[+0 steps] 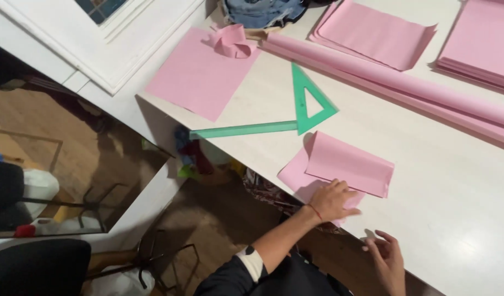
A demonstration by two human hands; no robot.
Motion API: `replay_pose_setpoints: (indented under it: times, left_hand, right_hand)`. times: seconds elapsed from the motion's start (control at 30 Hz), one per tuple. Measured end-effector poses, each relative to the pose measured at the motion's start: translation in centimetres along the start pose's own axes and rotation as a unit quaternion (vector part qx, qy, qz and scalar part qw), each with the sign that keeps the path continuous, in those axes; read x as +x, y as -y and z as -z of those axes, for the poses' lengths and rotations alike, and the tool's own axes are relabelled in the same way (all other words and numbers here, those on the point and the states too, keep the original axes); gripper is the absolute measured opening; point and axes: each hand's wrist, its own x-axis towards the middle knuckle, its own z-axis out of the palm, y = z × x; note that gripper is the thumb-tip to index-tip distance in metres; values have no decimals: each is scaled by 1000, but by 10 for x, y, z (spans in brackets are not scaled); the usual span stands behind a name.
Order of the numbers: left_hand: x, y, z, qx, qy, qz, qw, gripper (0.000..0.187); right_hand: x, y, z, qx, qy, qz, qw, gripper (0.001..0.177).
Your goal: Measure and cut pieces of pink fabric using a ruler, pen, and scissors.
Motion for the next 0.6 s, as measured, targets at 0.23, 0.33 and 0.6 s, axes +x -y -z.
replay_pose_setpoints:
  times: [0.23,0.33,0.6]
  left_hand:
    - [22,20,17,-40,-86,-58,994,107]
    - [37,19,36,96,61,-5,993,123]
    - [65,10,62,155,193,14,969,140]
  right_hand:
    - [-4,35,-15,-13,-7,-66,998,28]
    - [-5,30,-17,4,-14,-95,995,26]
    - [-14,51,-22,106,-31,-62,992,25]
